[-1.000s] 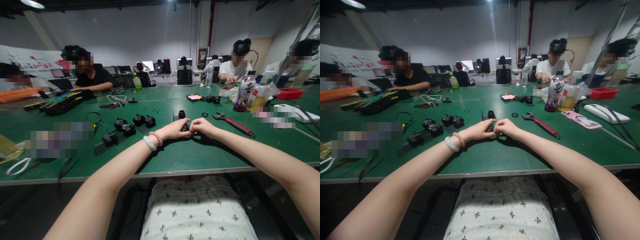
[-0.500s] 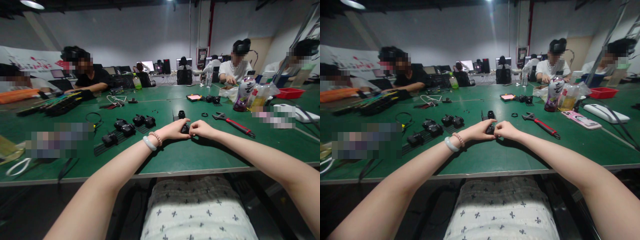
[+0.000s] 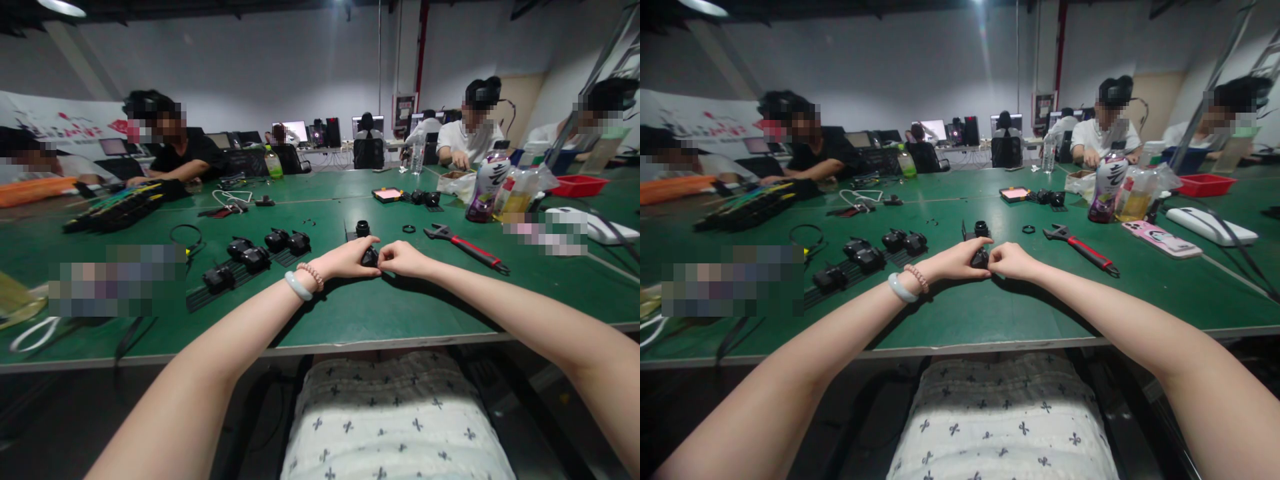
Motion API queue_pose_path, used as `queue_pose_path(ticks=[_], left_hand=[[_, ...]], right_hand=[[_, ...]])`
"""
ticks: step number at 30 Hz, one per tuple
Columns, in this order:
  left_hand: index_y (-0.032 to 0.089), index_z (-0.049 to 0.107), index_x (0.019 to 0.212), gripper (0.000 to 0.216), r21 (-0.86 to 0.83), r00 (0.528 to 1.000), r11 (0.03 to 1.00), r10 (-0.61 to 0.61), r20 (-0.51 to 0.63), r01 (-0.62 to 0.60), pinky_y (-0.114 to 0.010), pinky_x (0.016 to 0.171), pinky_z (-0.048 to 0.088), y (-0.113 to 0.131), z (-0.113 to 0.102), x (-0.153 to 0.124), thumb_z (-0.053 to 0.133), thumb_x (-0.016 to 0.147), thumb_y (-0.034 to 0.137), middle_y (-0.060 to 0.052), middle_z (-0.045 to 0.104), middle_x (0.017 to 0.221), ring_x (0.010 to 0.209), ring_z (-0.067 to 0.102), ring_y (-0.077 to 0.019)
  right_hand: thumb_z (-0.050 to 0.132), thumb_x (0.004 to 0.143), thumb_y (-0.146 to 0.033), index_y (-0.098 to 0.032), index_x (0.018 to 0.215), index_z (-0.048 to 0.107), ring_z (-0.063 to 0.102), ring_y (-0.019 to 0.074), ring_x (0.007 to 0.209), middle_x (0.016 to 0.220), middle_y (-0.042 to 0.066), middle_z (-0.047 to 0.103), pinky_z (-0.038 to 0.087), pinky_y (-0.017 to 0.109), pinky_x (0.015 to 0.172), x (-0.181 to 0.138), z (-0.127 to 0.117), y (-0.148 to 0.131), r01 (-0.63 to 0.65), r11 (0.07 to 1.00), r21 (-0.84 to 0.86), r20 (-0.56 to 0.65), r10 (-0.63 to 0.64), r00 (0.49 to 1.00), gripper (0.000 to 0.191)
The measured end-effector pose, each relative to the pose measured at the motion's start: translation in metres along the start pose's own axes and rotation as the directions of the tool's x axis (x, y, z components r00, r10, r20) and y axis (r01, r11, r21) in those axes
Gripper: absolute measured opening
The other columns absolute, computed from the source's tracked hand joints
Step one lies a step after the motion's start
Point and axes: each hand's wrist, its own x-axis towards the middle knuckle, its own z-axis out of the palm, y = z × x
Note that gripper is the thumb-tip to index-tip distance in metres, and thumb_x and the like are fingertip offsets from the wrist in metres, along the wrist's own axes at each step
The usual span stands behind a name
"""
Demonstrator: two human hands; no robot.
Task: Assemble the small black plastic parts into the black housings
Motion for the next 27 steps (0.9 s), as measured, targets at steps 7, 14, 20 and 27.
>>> queue_pose_path(ticks=[7, 14, 20, 27], left_hand=[[0.014, 0.033, 0.12, 0.069, 0.015, 1.0, 1.0, 0.004, -0.006, -0.004, -0.03, 0.087, 0.036, 0.0002, -0.0008, 0.001, 0.058, 0.065, 0.048, -0.012, 0.048, 0.117, 0.106, 0.047, -0.0218], [0.014, 0.035, 0.119, 0.069, 0.007, 0.999, 1.0, -0.029, -0.029, 0.029, -0.032, 0.088, 0.037, 0.0002, 0.0004, 0.0012, 0.058, 0.064, 0.049, -0.012, 0.048, 0.116, 0.106, 0.047, -0.0227], [0.013, 0.036, 0.118, 0.072, 0.016, 0.998, 0.999, -0.029, -0.056, 0.03, -0.032, 0.089, 0.037, -0.0041, 0.0052, 0.0025, 0.058, 0.062, 0.052, -0.013, 0.047, 0.118, 0.108, 0.046, -0.0235], [0.012, 0.037, 0.117, 0.07, 0.03, 0.996, 1.0, -0.005, -0.084, 0.007, -0.032, 0.088, 0.038, -0.0031, 0.0038, 0.0018, 0.057, 0.063, 0.053, -0.013, 0.049, 0.115, 0.106, 0.048, -0.0227]], right_hand=[[0.052, 0.061, -0.024, -0.013, 0.06, 0.061, 0.047, 0.0093, 0.053, 0.056, 0.0, 0.057, 0.03, 0.019, 0.05, 0.0011, -0.0004, 0.0004, -0.013, 0.999, -0.029, 0.022, 0.014, 1.0, 0.014], [0.053, 0.06, -0.022, -0.012, 0.061, 0.061, 0.046, 0.0094, 0.053, 0.056, 0.0, 0.056, 0.031, 0.019, 0.051, 0.0035, 0.0005, 0.0038, -0.013, 1.0, -0.001, 0.051, 0.013, 0.999, 0.012], [0.052, 0.06, -0.021, -0.012, 0.062, 0.06, 0.045, 0.0097, 0.053, 0.053, 0.0, 0.054, 0.031, 0.019, 0.05, 0.003, 0.0017, 0.0069, 0.017, 1.0, 0.004, 0.053, -0.017, 0.998, 0.012], [0.05, 0.061, -0.023, -0.012, 0.061, 0.057, 0.044, 0.0094, 0.054, 0.053, -0.001, 0.051, 0.031, 0.019, 0.051, 0.0019, 0.0009, 0.0063, 0.045, 0.999, -0.001, 0.056, -0.045, 0.997, 0.013]])
